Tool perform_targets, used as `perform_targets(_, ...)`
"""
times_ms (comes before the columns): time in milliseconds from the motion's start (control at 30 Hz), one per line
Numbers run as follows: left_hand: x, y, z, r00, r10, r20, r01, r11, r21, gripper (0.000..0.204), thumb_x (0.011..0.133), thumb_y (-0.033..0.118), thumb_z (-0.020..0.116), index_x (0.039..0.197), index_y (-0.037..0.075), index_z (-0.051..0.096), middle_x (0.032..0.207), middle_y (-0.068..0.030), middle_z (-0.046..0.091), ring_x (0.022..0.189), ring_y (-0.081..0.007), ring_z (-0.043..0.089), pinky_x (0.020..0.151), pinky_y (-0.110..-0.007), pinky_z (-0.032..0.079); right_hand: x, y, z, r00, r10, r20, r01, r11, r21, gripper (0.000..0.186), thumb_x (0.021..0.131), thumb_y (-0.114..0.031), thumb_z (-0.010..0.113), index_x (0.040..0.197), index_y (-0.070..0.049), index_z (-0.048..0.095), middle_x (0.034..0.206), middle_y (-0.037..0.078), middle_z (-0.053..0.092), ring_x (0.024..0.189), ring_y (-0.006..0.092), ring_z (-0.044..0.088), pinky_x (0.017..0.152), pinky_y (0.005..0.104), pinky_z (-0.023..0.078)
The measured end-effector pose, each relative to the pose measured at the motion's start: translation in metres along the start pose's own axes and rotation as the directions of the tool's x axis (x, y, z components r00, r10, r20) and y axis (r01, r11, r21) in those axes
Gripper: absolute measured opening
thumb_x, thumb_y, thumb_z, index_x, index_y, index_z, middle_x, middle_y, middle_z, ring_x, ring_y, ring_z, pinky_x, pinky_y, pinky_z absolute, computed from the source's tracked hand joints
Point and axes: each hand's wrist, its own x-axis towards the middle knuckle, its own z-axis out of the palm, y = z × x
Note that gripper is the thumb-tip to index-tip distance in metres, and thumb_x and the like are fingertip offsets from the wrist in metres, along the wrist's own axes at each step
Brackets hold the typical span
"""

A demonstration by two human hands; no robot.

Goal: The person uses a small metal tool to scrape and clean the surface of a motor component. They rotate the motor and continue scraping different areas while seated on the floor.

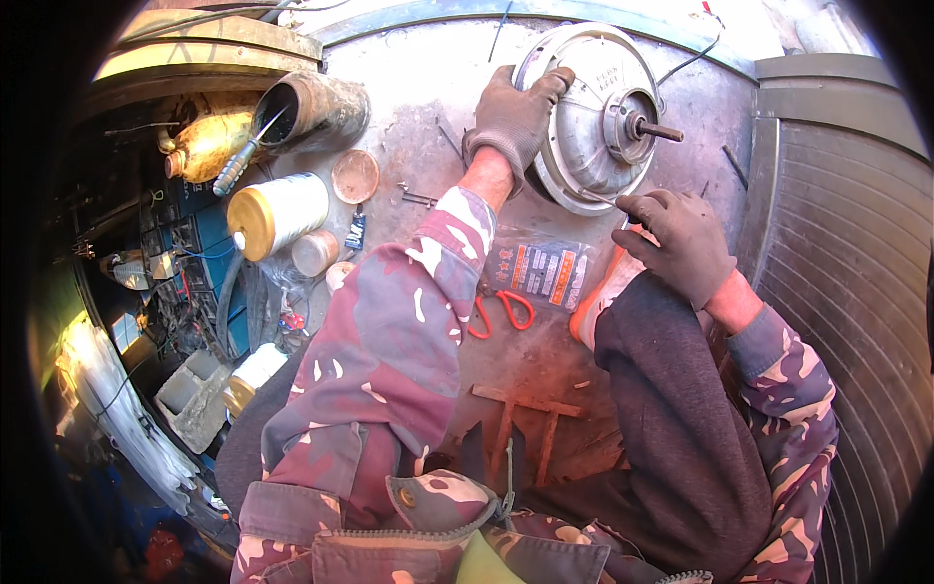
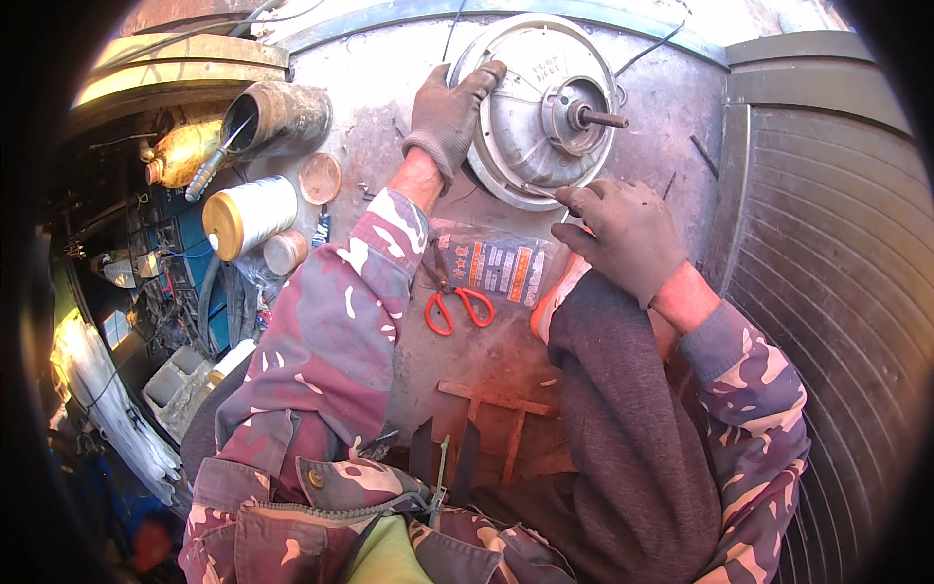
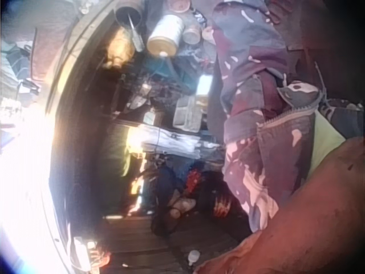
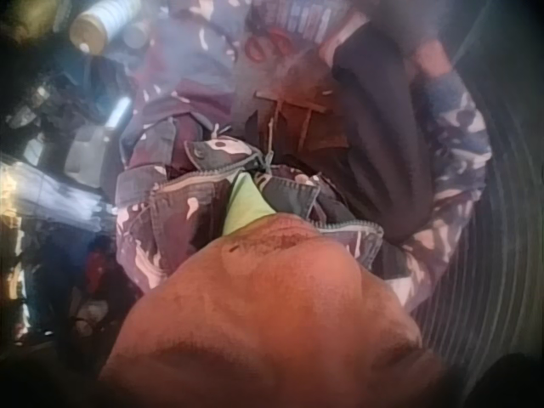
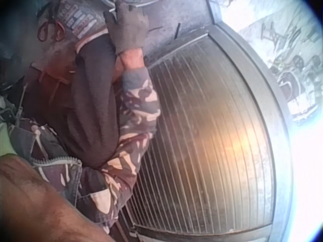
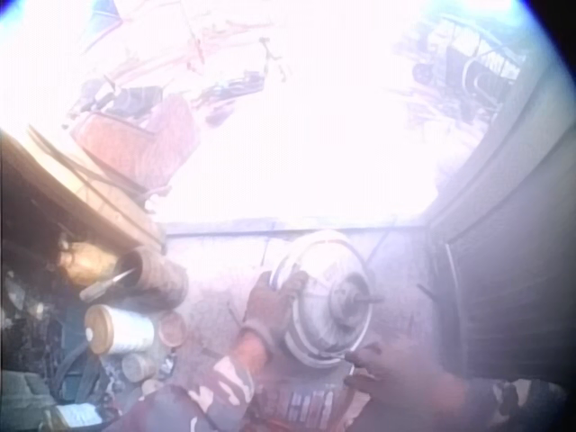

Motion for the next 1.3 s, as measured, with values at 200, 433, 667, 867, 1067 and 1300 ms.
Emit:
perform_targets(200, -0.001, -0.004, 0.0, 1.0, 0.025, 0.015, -0.024, 0.998, -0.062, 0.075, 0.082, 0.051, 0.082, 0.128, -0.007, 0.069, 0.119, -0.026, 0.076, 0.111, -0.0368, 0.073, 0.101, -0.043, 0.055, 0.01, -0.009, 0.007, 0.854, 0.453, 0.256, -0.518, 0.785, 0.339, 0.026, 0.102, -0.032, 0.071, 0.111, -0.008, 0.076, 0.092, 0.01, 0.073, 0.073, 0.0287, 0.072, 0.066, 0.0404, 0.056)
perform_targets(433, -0.008, 0.004, 0.0, 1.0, -0.012, -0.006, 0.011, 0.999, -0.053, 0.073, 0.083, 0.05, 0.082, 0.127, -0.007, 0.069, 0.119, -0.0251, 0.076, 0.111, -0.0364, 0.074, 0.101, -0.043, 0.055, 0.017, -0.001, 0.011, 0.432, 0.466, 0.772, -0.755, -0.282, 0.592, 0.04, 0.11, -0.038, 0.062, 0.111, 0.001, 0.072, 0.078, 0.002, 0.068, 0.058, 0.0115, 0.062, 0.055, 0.0286, 0.05)
perform_targets(667, 0.0, -0.004, 0.002, 1.0, 0.017, -0.02, -0.018, 0.999, -0.035, 0.077, 0.083, 0.055, 0.081, 0.127, -0.007, 0.069, 0.119, -0.0264, 0.076, 0.112, -0.0388, 0.074, 0.101, -0.044, 0.055, 0.003, -0.007, 0.005, 0.953, 0.302, -0.03, -0.297, 0.948, 0.111, 0.042, 0.097, -0.042, 0.075, 0.112, -0.002, 0.076, 0.09, 0.014, 0.076, 0.076, 0.0283, 0.075, 0.07, 0.045, 0.057)
perform_targets(867, 0.002, -0.004, 0.0, 0.997, 0.048, 0.055, -0.045, 0.997, -0.065, 0.079, 0.091, 0.036, 0.078, 0.137, -0.021, 0.047, 0.118, -0.0216, 0.076, 0.105, -0.0222, 0.072, 0.093, -0.031, 0.058, 0.008, -0.002, 0.015, 0.841, 0.484, 0.242, -0.541, 0.747, 0.387, 0.039, 0.103, -0.039, 0.071, 0.097, -0.001, 0.076, 0.074, 0.008, 0.069, 0.061, 0.0211, 0.067, 0.059, 0.0366, 0.053)
perform_targets(1067, 0.0, 0.0, 0.0, 0.996, 0.043, 0.081, -0.034, 0.993, -0.114, 0.07, 0.092, 0.032, 0.075, 0.132, -0.02, 0.05, 0.118, -0.0216, 0.076, 0.104, -0.0205, 0.072, 0.095, -0.028, 0.057, 0.009, -0.006, 0.019, 0.499, 0.523, 0.691, -0.786, -0.062, 0.615, 0.045, 0.106, -0.043, 0.067, 0.098, 0.0, 0.076, 0.071, 0.005, 0.065, 0.056, 0.016, 0.062, 0.053, 0.0317, 0.049)
perform_targets(1300, 0.0, 0.0, 0.0, 0.998, 0.053, 0.041, -0.049, 0.996, -0.076, 0.072, 0.091, 0.034, 0.074, 0.133, -0.021, 0.051, 0.117, -0.0222, 0.076, 0.103, -0.0212, 0.072, 0.095, -0.03, 0.057, 0.005, -0.006, 0.007, 0.988, 0.022, -0.153, -0.026, 0.999, -0.025, 0.038, 0.102, -0.044, 0.07, 0.099, -0.007, 0.077, 0.078, 0.011, 0.07, 0.07, 0.0348, 0.07, 0.068, 0.0482, 0.055)
